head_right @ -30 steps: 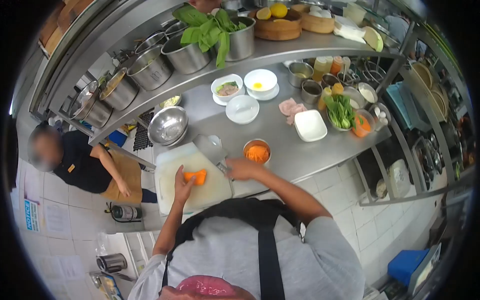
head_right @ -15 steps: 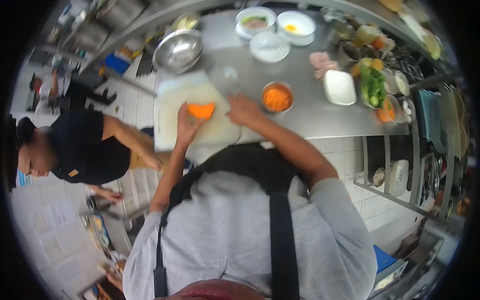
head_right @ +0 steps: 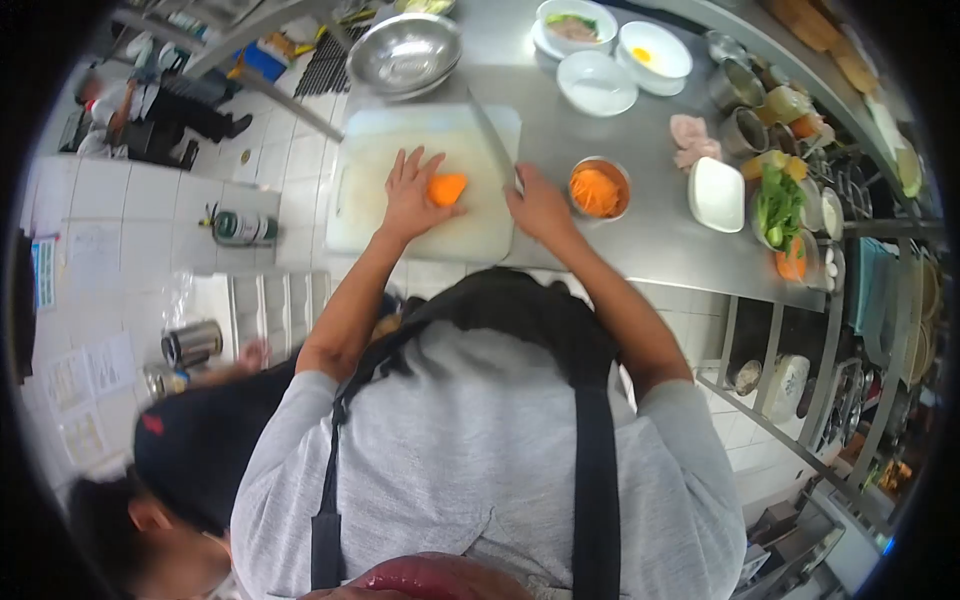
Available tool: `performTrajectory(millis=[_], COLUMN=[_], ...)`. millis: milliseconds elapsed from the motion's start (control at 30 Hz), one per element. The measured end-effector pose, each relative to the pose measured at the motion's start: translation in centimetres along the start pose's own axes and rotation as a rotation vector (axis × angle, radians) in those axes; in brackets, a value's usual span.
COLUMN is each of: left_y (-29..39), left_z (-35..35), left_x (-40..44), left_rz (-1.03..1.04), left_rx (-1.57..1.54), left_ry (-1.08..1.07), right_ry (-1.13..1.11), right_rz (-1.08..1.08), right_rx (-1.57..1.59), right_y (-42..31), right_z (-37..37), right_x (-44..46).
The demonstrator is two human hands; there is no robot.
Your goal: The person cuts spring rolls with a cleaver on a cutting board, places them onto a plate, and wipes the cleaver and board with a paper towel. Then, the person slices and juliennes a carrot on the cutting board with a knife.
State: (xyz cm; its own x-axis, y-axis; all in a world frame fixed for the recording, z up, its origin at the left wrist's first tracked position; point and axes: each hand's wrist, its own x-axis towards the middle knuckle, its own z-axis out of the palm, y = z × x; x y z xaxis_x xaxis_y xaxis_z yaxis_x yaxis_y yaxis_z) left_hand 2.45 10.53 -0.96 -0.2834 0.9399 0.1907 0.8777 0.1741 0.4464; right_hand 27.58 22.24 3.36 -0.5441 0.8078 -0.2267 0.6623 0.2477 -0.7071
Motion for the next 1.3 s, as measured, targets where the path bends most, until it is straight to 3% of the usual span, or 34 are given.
performTrajectory(millis=[67, 100, 300, 467, 600, 933, 1033, 1200, 1267, 1300], left_y=[0.0, 0.0, -0.1, -0.5, 0.0, 1.3, 1.2, 1.4, 1.6, 1.7], left_z=[-0.1, -0.1, -0.5, 1.3, 2.9, 2.2, 2.7, 2.9, 3.0, 3.1], left_x=[0.9, 1.6, 2.7, 2.9, 2.4, 1.7, 2.7, 2.8, 2.2, 2.2], left_rz=[0.114, 0.135, 0.304, 0.297, 0.197, 0.017, -0.005, -0.085, -0.152, -0.147], left_rx=[0.096, 0.104, 0.105, 0.105, 0.096, 0.259, 0.318, 0.357, 0.339, 0.342], left_ry=[-0.088, -0.123, -0.222, -0.123, 0.003, -0.163, -0.165, -0.169, -0.197, -0.201], right_ry=[-0.033, -0.17, -0.319, -0.43, -0.57, -0.664, -0.592, -0.414, -0.242, -0.239], right_rz=[0.004, 0.187, 0.172, 0.277, 0.388, 0.342, 0.4, 0.397, 0.291, 0.294], right_rx=[0.256, 0.638, 0.822, 0.949, 0.943, 0.916, 0.781, 0.809, 0.485, 0.491], right_y=[4.9, 5.1, 8.6, 8.7, 9.5, 8.8, 8.4, 6.7, 4.4, 4.3], right_z=[1.0, 0.2, 1.1, 2.1, 4.9, 0.3, -2.8, -4.4, -4.3, -3.7], right_x=[-1.3, -3.1, -7.7, -8.9, -9.1, -9.6, -11.4, -12.2, -11.4, -11.1])
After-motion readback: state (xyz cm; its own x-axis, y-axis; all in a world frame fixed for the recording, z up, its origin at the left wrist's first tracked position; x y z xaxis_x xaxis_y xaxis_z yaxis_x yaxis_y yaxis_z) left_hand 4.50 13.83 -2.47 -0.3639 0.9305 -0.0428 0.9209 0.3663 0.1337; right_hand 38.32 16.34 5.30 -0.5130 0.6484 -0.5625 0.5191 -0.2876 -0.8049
